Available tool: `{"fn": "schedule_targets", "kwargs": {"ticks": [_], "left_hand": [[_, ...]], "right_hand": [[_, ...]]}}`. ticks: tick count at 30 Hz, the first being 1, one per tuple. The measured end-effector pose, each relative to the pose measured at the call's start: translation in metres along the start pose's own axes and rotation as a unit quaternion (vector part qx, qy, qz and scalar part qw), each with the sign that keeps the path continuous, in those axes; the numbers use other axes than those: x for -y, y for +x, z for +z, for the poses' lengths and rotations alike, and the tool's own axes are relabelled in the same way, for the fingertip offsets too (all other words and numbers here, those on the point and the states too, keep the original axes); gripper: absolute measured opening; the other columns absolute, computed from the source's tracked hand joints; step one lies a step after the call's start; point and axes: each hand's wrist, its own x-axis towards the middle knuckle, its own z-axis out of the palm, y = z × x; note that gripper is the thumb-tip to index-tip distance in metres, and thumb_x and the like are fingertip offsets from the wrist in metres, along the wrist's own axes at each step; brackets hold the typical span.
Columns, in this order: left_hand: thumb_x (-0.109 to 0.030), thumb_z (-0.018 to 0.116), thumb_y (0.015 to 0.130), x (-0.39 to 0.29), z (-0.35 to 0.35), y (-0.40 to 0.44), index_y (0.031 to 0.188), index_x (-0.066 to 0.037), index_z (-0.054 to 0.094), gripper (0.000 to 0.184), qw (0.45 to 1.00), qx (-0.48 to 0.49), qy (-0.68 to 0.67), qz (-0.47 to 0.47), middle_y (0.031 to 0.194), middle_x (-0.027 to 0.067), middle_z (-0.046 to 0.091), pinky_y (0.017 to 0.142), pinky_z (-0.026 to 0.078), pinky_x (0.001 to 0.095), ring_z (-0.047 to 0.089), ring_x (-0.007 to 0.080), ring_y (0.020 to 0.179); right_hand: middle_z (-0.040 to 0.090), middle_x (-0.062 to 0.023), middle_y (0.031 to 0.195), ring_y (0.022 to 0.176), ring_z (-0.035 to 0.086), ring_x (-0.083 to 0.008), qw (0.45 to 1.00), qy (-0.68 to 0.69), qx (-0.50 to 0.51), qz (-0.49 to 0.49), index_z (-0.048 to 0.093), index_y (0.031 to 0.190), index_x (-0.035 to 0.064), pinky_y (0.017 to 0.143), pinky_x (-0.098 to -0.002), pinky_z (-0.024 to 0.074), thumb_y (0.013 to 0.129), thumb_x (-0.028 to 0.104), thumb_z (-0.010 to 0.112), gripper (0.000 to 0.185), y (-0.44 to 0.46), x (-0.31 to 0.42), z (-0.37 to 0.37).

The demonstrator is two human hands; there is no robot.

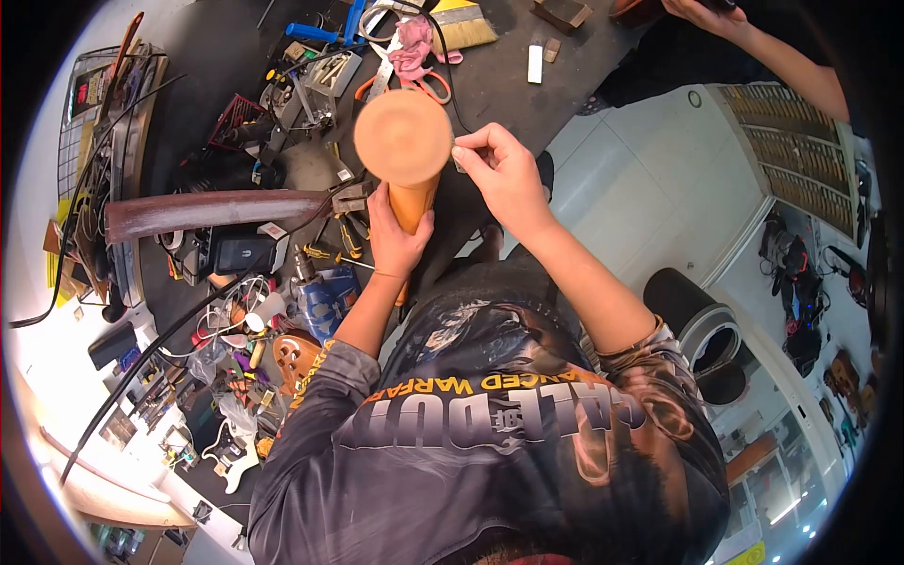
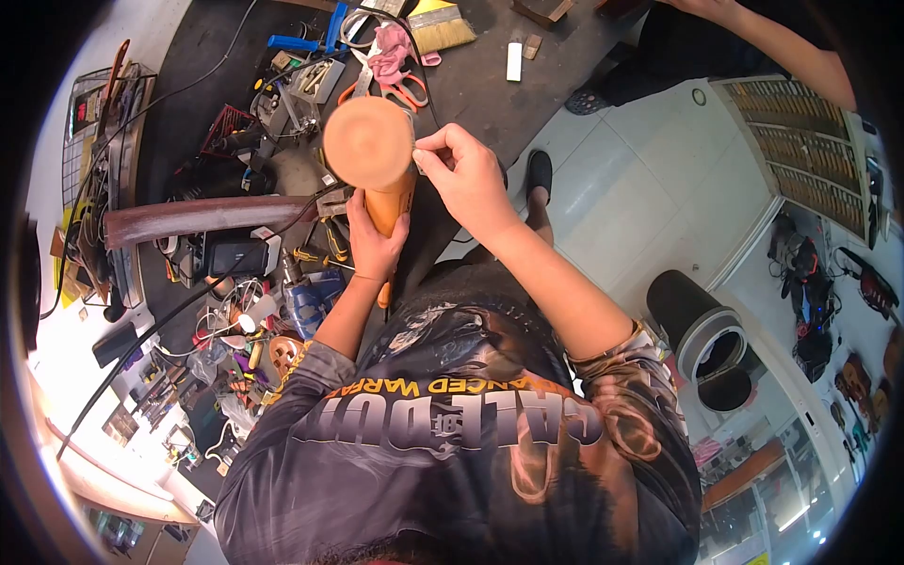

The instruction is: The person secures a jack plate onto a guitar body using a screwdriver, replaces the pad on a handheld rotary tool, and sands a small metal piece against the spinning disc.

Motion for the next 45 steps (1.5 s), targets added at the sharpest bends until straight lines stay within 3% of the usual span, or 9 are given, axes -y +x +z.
{"fn": "schedule_targets", "kwargs": {"ticks": [17, 20, 26, 32, 35, 45], "left_hand": [[-0.026, 0.09, 0.087, 0.0, 0.001, 0.0, 0.165, 0.0, 0.04, 0.096, 1.0, -0.005, 0.0, 0.001, 0.144, 0.0268, 0.056, 0.117, 0.05, 0.0553, 0.058, 0.0482, 0.136], [-0.026, 0.09, 0.087, 0.0, 0.001, 0.0, 0.165, 0.0, 0.04, 0.096, 1.0, -0.007, 0.0, 0.004, 0.144, 0.0269, 0.056, 0.117, 0.05, 0.0554, 0.058, 0.0484, 0.135], [-0.025, 0.09, 0.087, -0.002, 0.0, 0.0, 0.165, 0.0, 0.04, 0.096, 1.0, -0.004, -0.003, 0.001, 0.144, 0.0268, 0.056, 0.117, 0.05, 0.0553, 0.058, 0.0482, 0.135], [-0.024, 0.09, 0.087, 0.0, 0.001, 0.0, 0.166, -0.001, 0.04, 0.097, 1.0, -0.002, -0.002, 0.001, 0.144, 0.0265, 0.056, 0.116, 0.05, 0.0552, 0.057, 0.0479, 0.136], [-0.025, 0.09, 0.087, -0.002, 0.0, 0.001, 0.166, -0.001, 0.04, 0.097, 1.0, -0.001, -0.007, -0.001, 0.144, 0.0264, 0.056, 0.116, 0.05, 0.0552, 0.057, 0.048, 0.135], [-0.025, 0.09, 0.087, 0.001, 0.001, 0.0, 0.165, 0.0, 0.04, 0.097, 1.0, -0.004, -0.004, 0.003, 0.143, 0.0263, 0.056, 0.116, 0.05, 0.0554, 0.058, 0.0479, 0.134]], "right_hand": [[0.074, 0.0009, 0.103, 0.094, 0.066, -0.0044, 1.0, -0.002, 0.0, 0.001, 0.074, 0.116, -0.0001, 0.086, -0.0246, 0.0558, 0.112, 0.007, 0.074, 0.008, -0.003, -0.006, 0.004], [0.078, -0.0021, 0.098, 0.085, 0.067, -0.0055, 1.0, 0.013, -0.019, -0.013, 0.074, 0.112, -0.0028, 0.079, -0.0268, 0.0572, 0.109, 0.008, 0.077, 0.012, -0.004, -0.007, 0.007], [0.079, -0.0033, 0.099, 0.086, 0.069, -0.0062, 1.0, 0.014, -0.021, -0.015, 0.074, 0.113, -0.0028, 0.08, -0.0271, 0.058, 0.11, 0.009, 0.077, 0.012, -0.005, -0.009, 0.008], [0.074, 0.0009, 0.101, 0.093, 0.066, -0.0045, 1.0, 0.012, -0.014, -0.001, 0.073, 0.117, -0.0006, 0.086, -0.0246, 0.0562, 0.113, 0.007, 0.074, 0.008, -0.008, -0.008, 0.009], [0.08, -0.0051, 0.101, 0.09, 0.072, -0.0089, 0.999, 0.012, -0.03, -0.02, 0.075, 0.115, -0.0029, 0.082, -0.0285, 0.0594, 0.109, 0.009, 0.077, 0.013, -0.008, -0.019, 0.012], [0.08, -0.0057, 0.102, 0.093, 0.074, -0.0109, 0.998, 0.046, -0.031, -0.02, 0.074, 0.115, -0.0028, 0.085, -0.0297, 0.0604, 0.11, 0.008, 0.076, 0.012, -0.01, -0.022, 0.014]]}}
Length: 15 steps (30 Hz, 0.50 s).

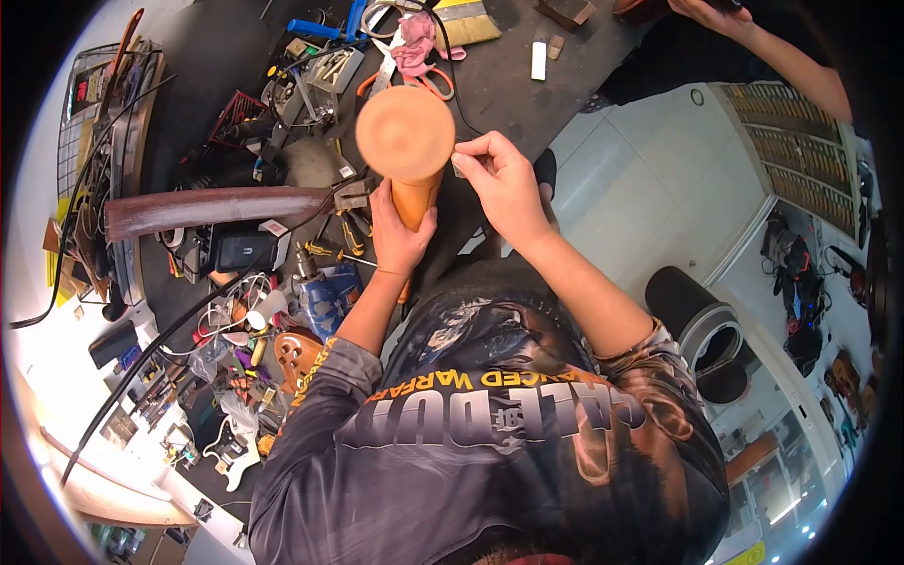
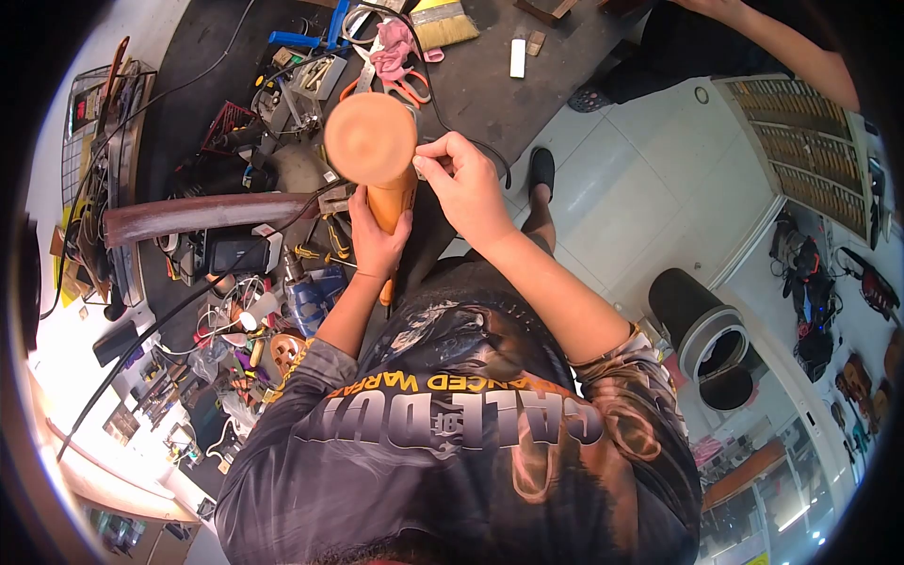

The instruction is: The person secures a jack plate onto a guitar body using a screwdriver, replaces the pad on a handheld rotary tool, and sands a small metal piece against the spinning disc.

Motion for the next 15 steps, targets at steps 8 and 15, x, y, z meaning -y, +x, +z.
{"fn": "schedule_targets", "kwargs": {"ticks": [8, 15], "left_hand": [[-0.026, 0.091, 0.088, -0.0004, -0.0018, -0.0005, 0.167, 0.0, 0.039, 0.099, 1.0, 0.007, 0.005, 0.0, 0.145, 0.0268, 0.056, 0.118, 0.048, 0.0557, 0.057, 0.0479, 0.137], [-0.029, 0.091, 0.089, -0.0007, -0.0029, -0.0017, 0.168, 0.0, 0.038, 0.1, 1.0, 0.007, 0.02, -0.002, 0.15, 0.0274, 0.054, 0.123, 0.045, 0.0565, 0.053, 0.0483, 0.142]], "right_hand": [[0.08, -0.0056, 0.102, 0.093, 0.074, -0.0109, 1.0, -0.011, 0.002, 0.0, 0.074, 0.114, -0.0026, 0.085, -0.0298, 0.0604, 0.11, 0.008, 0.076, 0.012, -0.0035, 0.0, 0.0012], [0.079, -0.0053, 0.101, 0.092, 0.074, -0.01, 1.0, 0.005, -0.004, 0.004, 0.074, 0.113, -0.0027, 0.084, -0.0298, 0.0604, 0.11, 0.009, 0.076, 0.012, -0.0083, -0.0043, 0.0055]]}}
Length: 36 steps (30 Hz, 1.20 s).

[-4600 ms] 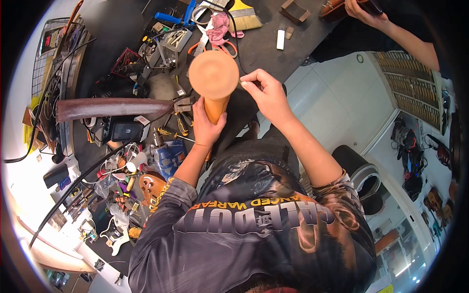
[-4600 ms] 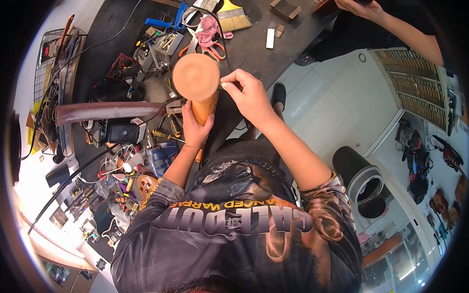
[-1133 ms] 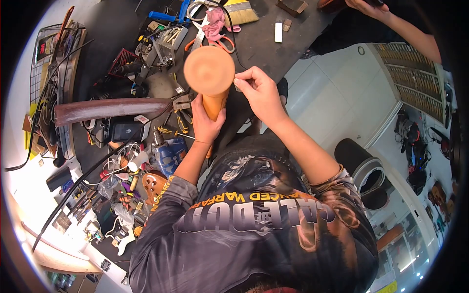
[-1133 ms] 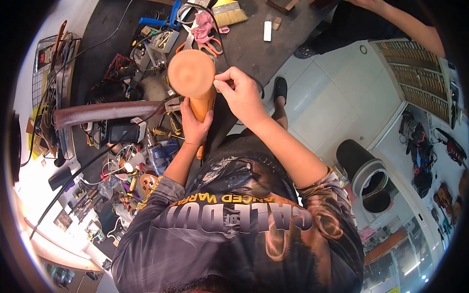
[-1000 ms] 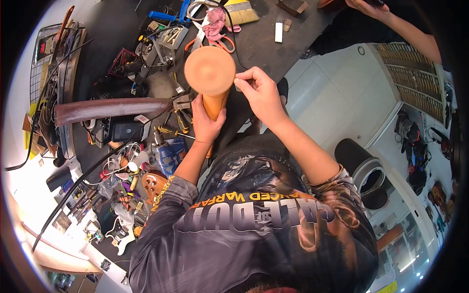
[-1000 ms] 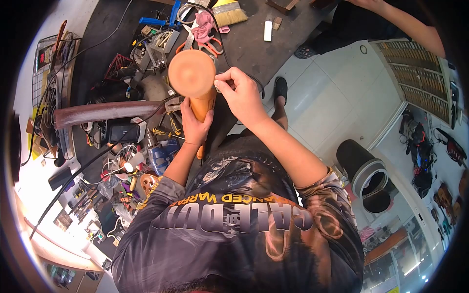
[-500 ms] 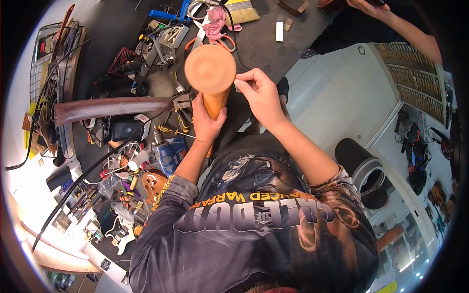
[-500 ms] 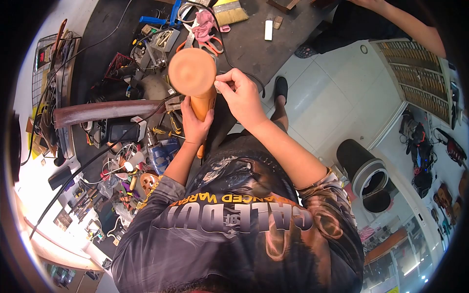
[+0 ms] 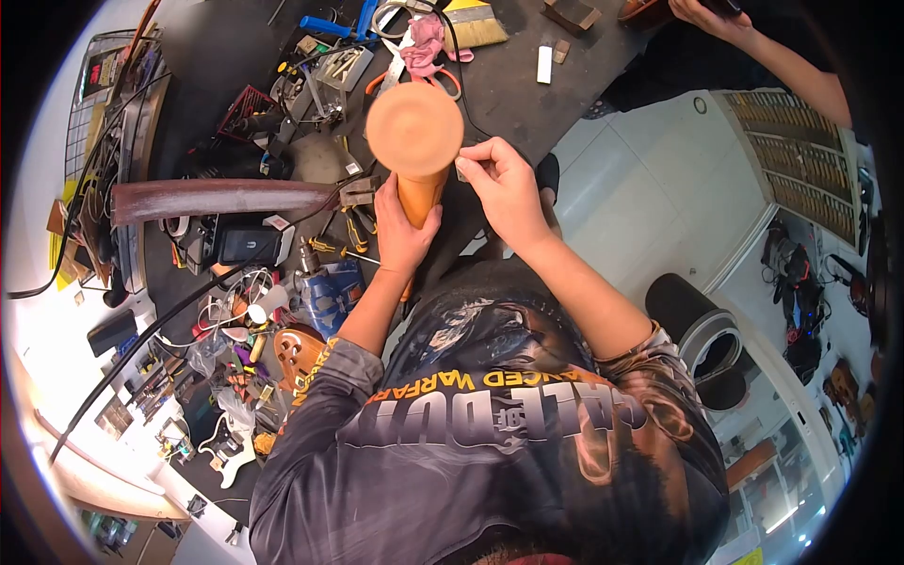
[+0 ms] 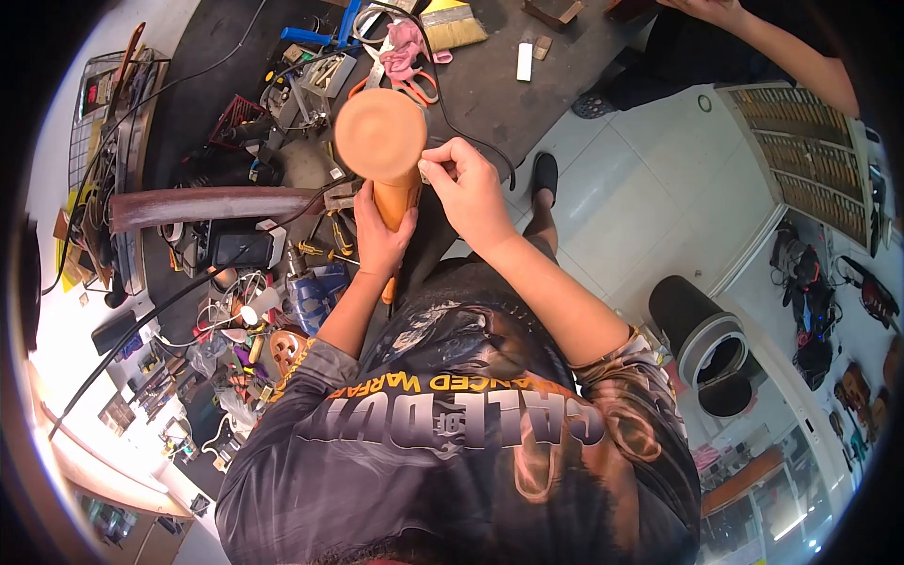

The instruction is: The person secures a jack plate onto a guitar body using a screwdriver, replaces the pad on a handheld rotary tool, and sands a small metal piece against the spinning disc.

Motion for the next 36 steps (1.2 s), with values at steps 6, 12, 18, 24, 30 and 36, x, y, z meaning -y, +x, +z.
{"fn": "schedule_targets", "kwargs": {"ticks": [6, 12, 18, 24, 30, 36], "left_hand": [[-0.03, 0.091, 0.091, -0.003, -0.004, -0.005, 0.168, 0.002, 0.038, 0.098, 1.0, 0.004, -0.012, -0.014, 0.152, 0.0276, 0.053, 0.126, 0.041, 0.0568, 0.05, 0.048, 0.147], [-0.027, 0.091, 0.092, 0.0, -0.013, -0.029, 0.166, 0.002, 0.041, 0.094, 0.999, -0.025, 0.018, -0.015, 0.153, 0.0276, 0.053, 0.125, 0.041, 0.0564, 0.049, 0.0481, 0.147], [-0.016, 0.086, 0.096, -0.022, -0.038, -0.044, 0.144, 0.0, 0.061, 0.057, 0.996, 0.018, -0.089, -0.003, 0.137, 0.0208, 0.063, 0.115, 0.05, 0.0481, 0.063, 0.0382, 0.13], [-0.012, 0.076, 0.111, -0.134, -0.044, 0.005, 0.133, 0.001, 0.071, 0.026, 0.832, 0.189, -0.483, -0.196, 0.124, 0.0104, 0.077, 0.103, 0.058, 0.0332, 0.074, 0.0187, 0.115], [-0.016, 0.075, 0.112, -0.17, -0.03, 0.042, 0.132, 0.003, 0.073, 0.028, 0.807, 0.191, -0.51, -0.227, 0.123, 0.0096, 0.079, 0.1, 0.061, 0.0324, 0.077, 0.0168, 0.111], [-0.017, 0.074, 0.113, -0.169, -0.012, 0.034, 0.121, 0.002, 0.075, 0.021, 0.786, 0.186, -0.543, -0.228, 0.113, 0.0087, 0.08, 0.097, 0.063, 0.0331, 0.078, 0.0159, 0.102]], "right_hand": [[0.079, -0.0046, 0.099, 0.09, 0.073, -0.0096, 1.0, -0.009, 0.002, -0.001, 0.074, 0.112, -0.0024, 0.083, -0.0291, 0.0598, 0.11, 0.009, 0.076, 0.011, -0.003, -0.002, 0.001], [0.079, -0.0043, 0.099, 0.089, 0.073, -0.0099, 0.999, -0.025, -0.028, -0.014, 0.074, 0.113, -0.0018, 0.083, -0.0294, 0.0602, 0.11, 0.009, 0.076, 0.011, -0.003, 0.003, -0.003], [0.078, -0.0047, 0.104, 0.094, 0.073, -0.0093, 0.998, 0.025, -0.062, -0.014, 0.072, 0.118, -0.0017, 0.087, -0.0275, 0.0602, 0.112, 0.006, 0.075, 0.011, -0.002, 0.01, -0.026], [0.075, -0.0049, 0.111, 0.1, 0.07, -0.0102, 0.995, 0.075, -0.065, 0.004, 0.069, 0.124, -0.0009, 0.093, -0.0281, 0.0585, 0.113, 0.006, 0.074, 0.014, -0.02, 0.033, -0.037], [0.072, -0.0038, 0.112, 0.1, 0.068, -0.0078, 0.993, 0.079, -0.087, 0.012, 0.068, 0.126, -0.0004, 0.09, -0.0256, 0.0584, 0.112, 0.003, 0.074, 0.016, -0.033, 0.05, -0.045], [0.072, -0.005, 0.113, 0.101, 0.069, -0.0095, 0.988, 0.124, -0.087, 0.008, 0.062, 0.136, -0.0007, 0.09, -0.0264, 0.0577, 0.112, 0.004, 0.073, 0.026, -0.041, 0.045, -0.05]]}}
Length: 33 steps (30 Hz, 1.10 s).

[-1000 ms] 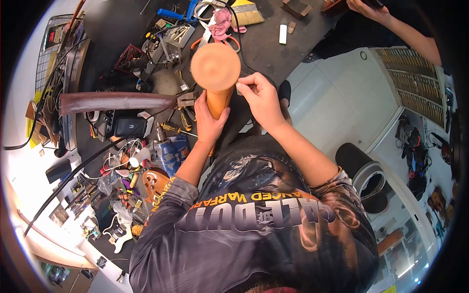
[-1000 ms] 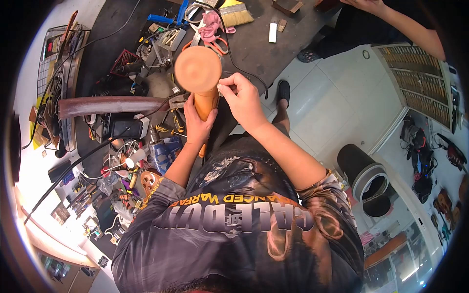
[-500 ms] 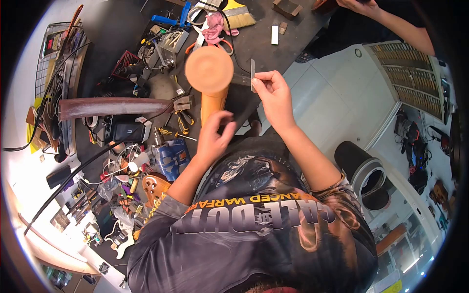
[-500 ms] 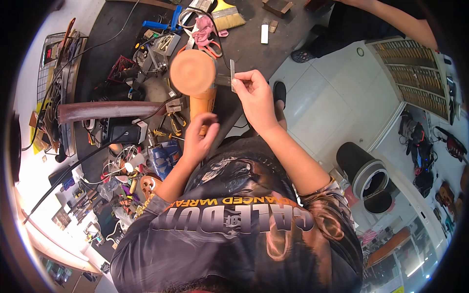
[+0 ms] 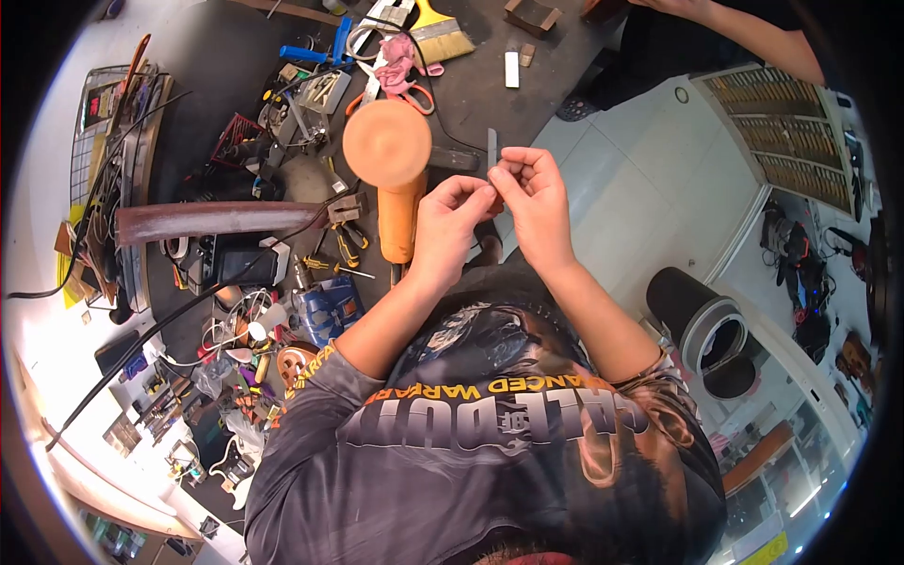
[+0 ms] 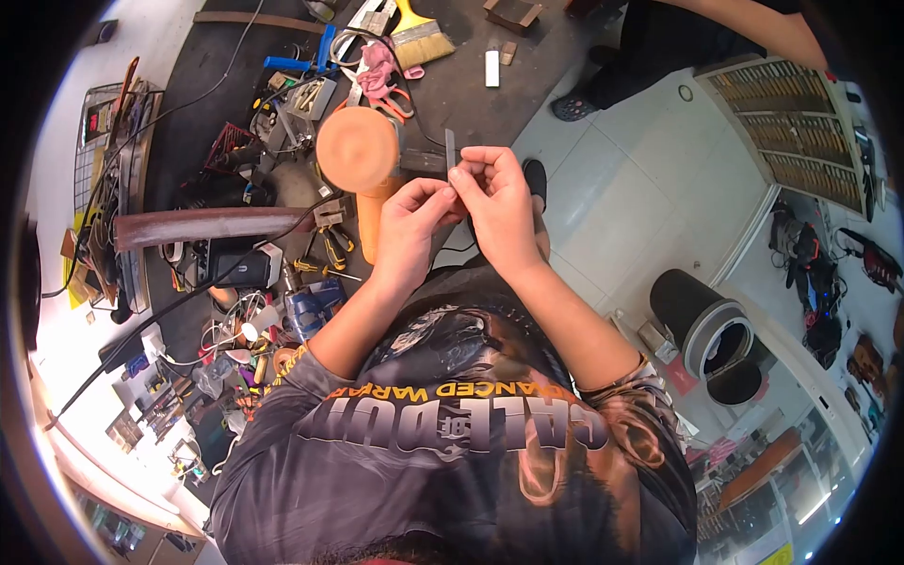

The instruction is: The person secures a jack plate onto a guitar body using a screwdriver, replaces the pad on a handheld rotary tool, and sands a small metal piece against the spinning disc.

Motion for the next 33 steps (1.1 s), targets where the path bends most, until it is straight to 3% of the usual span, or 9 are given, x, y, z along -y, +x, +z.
{"fn": "schedule_targets", "kwargs": {"ticks": [7, 8, 10, 13, 20, 23, 28, 32, 33], "left_hand": [[-0.016, 0.075, 0.111, -0.002, 0.01, -0.004, 0.113, 0.004, 0.075, 0.021, 0.999, -0.009, -0.028, -0.012, 0.105, 0.0109, 0.08, 0.093, 0.063, 0.0347, 0.077, 0.0173, 0.097], [-0.016, 0.075, 0.111, -0.005, 0.01, -0.005, 0.111, 0.003, 0.075, 0.02, 0.999, -0.007, -0.034, -0.023, 0.104, 0.0111, 0.08, 0.093, 0.064, 0.0348, 0.077, 0.0175, 0.096], [-0.016, 0.074, 0.111, -0.012, 0.012, -0.009, 0.109, 0.002, 0.074, 0.018, 0.998, 0.003, -0.045, -0.047, 0.103, 0.0113, 0.08, 0.092, 0.063, 0.0348, 0.077, 0.018, 0.095], [-0.015, 0.072, 0.11, -0.023, 0.011, -0.015, 0.106, -0.001, 0.073, 0.015, 0.992, 0.038, -0.07, -0.102, 0.101, 0.0108, 0.08, 0.09, 0.063, 0.035, 0.077, 0.0187, 0.092], [-0.024, 0.067, 0.11, -0.039, -0.004, -0.028, 0.102, -0.007, 0.07, 0.019, 0.958, 0.116, -0.143, -0.218, 0.096, 0.0071, 0.075, 0.099, 0.063, 0.0462, 0.075, 0.0212, 0.09], [-0.032, 0.064, 0.113, -0.039, -0.015, -0.029, 0.102, -0.009, 0.069, 0.026, 0.94, 0.129, -0.177, -0.263, 0.096, 0.0066, 0.073, 0.105, 0.062, 0.0506, 0.074, 0.0226, 0.089], [-0.047, 0.056, 0.119, -0.033, -0.039, -0.039, 0.118, -0.006, 0.071, 0.044, 0.95, 0.067, -0.125, -0.279, 0.105, 0.0113, 0.077, 0.106, 0.062, 0.0509, 0.076, 0.0264, 0.097], [-0.022, 0.07, 0.113, 0.025, -0.096, -0.052, 0.117, -0.002, 0.073, 0.02, 0.969, -0.043, 0.215, -0.114, 0.109, 0.0105, 0.077, 0.091, 0.061, 0.0353, 0.074, 0.017, 0.097], [-0.015, 0.072, 0.111, 0.032, -0.105, -0.054, 0.117, -0.001, 0.072, 0.015, 0.958, -0.09, 0.264, -0.065, 0.107, 0.0091, 0.076, 0.089, 0.059, 0.0337, 0.072, 0.0151, 0.095]], "right_hand": [[0.07, -0.0071, 0.116, 0.101, 0.068, -0.0112, 0.998, 0.049, -0.001, 0.029, 0.06, 0.14, 0.0003, 0.09, -0.0272, 0.0579, 0.111, 0.002, 0.072, 0.032, -0.009, 0.006, -0.007], [0.07, -0.0073, 0.117, 0.102, 0.068, -0.0143, 0.997, -0.066, 0.0, -0.051, 0.062, 0.138, 0.0018, 0.091, -0.0301, 0.0578, 0.109, 0.0, 0.073, 0.031, -0.01, 0.008, -0.012], [0.069, -0.0077, 0.119, 0.104, 0.068, -0.0204, 0.934, -0.291, 0.003, -0.206, 0.066, 0.135, 0.0048, 0.093, -0.0358, 0.0575, 0.105, -0.003, 0.075, 0.032, -0.012, 0.017, -0.022], [0.068, -0.006, 0.123, 0.113, 0.067, -0.0293, 0.805, -0.451, 0.029, -0.384, 0.073, 0.126, 0.0104, 0.1, -0.0449, 0.055, 0.095, -0.002, 0.08, 0.034, 0.003, 0.033, -0.037], [0.07, -0.001, 0.124, 0.121, 0.066, -0.0285, 0.703, -0.515, 0.181, -0.455, 0.077, 0.117, 0.0135, 0.106, -0.0472, 0.0527, 0.089, 0.009, 0.084, 0.029, 0.023, 0.058, -0.061], [0.071, -0.0027, 0.119, 0.118, 0.067, -0.03, 0.705, -0.508, 0.204, -0.451, 0.078, 0.113, 0.012, 0.101, -0.0475, 0.054, 0.084, 0.004, 0.087, 0.032, 0.022, 0.052, -0.063], [0.072, -0.0052, 0.106, 0.105, 0.068, -0.0266, 0.832, -0.438, 0.155, -0.302, 0.078, 0.114, 0.007, 0.095, -0.0405, 0.0551, 0.093, 0.005, 0.084, 0.021, 0.022, 0.036, -0.054], [0.072, -0.0089, 0.1, 0.1, 0.071, -0.0252, 0.969, -0.236, 0.069, -0.016, 0.075, 0.11, 0.0008, 0.09, -0.0396, 0.0568, 0.103, 0.01, 0.077, 0.012, 0.026, 0.011, -0.028], [0.071, 0.0025, 0.102, 0.092, 0.062, -0.0055, 0.973, -0.216, 0.071, -0.026, 0.074, 0.115, 0.0012, 0.084, -0.0257, 0.0519, 0.11, 0.014, 0.077, 0.015, 0.028, -0.004, -0.025]]}}
